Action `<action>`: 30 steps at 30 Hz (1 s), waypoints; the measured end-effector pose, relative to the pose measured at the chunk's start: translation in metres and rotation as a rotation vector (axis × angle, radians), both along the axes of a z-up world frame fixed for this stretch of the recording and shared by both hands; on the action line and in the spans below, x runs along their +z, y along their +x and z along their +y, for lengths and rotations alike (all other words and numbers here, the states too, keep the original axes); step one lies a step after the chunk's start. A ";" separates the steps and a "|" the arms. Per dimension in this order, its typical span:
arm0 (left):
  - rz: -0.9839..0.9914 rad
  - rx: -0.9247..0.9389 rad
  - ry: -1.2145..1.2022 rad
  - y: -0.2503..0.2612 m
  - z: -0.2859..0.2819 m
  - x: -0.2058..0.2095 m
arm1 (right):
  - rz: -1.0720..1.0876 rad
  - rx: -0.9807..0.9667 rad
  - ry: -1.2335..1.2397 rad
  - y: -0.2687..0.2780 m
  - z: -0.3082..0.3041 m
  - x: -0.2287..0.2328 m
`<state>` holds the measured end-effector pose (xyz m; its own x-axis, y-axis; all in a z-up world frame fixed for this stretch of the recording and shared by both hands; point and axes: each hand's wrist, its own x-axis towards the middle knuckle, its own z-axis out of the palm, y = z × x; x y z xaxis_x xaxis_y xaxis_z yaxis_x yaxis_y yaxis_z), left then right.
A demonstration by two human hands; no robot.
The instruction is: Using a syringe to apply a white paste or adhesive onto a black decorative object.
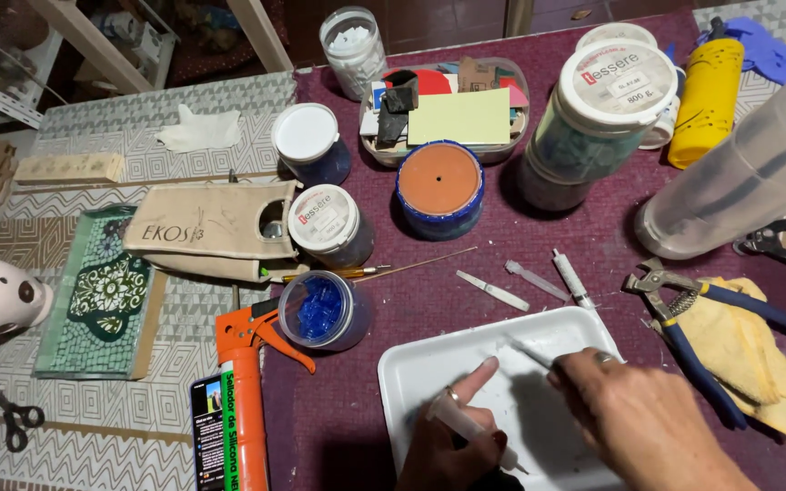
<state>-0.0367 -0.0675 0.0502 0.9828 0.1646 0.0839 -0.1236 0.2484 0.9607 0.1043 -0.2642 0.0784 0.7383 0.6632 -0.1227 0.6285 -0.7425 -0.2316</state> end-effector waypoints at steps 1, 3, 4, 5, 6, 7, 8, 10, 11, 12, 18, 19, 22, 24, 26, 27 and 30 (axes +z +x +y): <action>0.133 0.006 0.084 0.000 0.002 0.007 | -0.002 -0.033 -0.130 0.003 -0.002 0.000; 0.263 0.013 0.169 0.000 0.005 0.005 | -0.007 -0.066 -0.257 0.008 -0.007 0.002; 0.211 0.053 -0.017 -0.001 0.006 -0.005 | 0.049 -0.046 -0.171 0.009 -0.009 0.005; 0.155 0.096 -0.203 -0.001 0.007 -0.014 | 0.103 -0.023 -0.083 0.011 -0.010 0.008; 0.151 0.101 -0.200 0.004 0.013 0.000 | 0.100 -0.018 -0.081 0.013 -0.009 0.010; 0.375 0.111 -0.275 0.009 0.019 0.013 | 0.154 0.012 0.061 0.013 -0.009 0.012; 0.598 0.121 -0.350 0.012 0.026 0.027 | 0.207 0.041 0.203 0.014 -0.008 0.014; 0.534 0.176 -0.405 0.019 0.028 0.044 | 0.171 0.027 0.380 0.013 0.006 0.026; 0.473 0.222 -0.462 0.022 0.029 0.052 | 0.137 0.003 0.551 0.012 0.013 0.033; 0.470 0.235 -0.460 0.022 0.031 0.047 | 0.141 0.014 0.556 0.016 0.017 0.030; 0.162 0.206 -0.372 0.022 0.050 0.022 | 0.238 0.028 0.721 0.023 0.029 0.021; 0.139 0.199 -0.377 0.022 0.052 0.021 | 0.139 0.135 0.704 0.025 0.031 0.021; 0.160 0.233 -0.396 0.022 0.055 0.027 | -0.038 0.285 0.662 0.026 0.033 0.026; 0.200 0.271 -0.409 0.023 0.057 0.030 | -0.120 0.331 0.639 0.027 0.034 0.030; 0.192 0.253 -0.388 0.022 0.058 0.031 | -0.161 0.331 0.616 0.027 0.034 0.032; 0.194 0.254 -0.391 0.022 0.057 0.032 | -0.158 0.331 0.614 0.027 0.035 0.031; 0.252 0.325 -0.452 0.024 0.054 0.039 | -0.125 0.373 0.613 0.028 0.037 0.028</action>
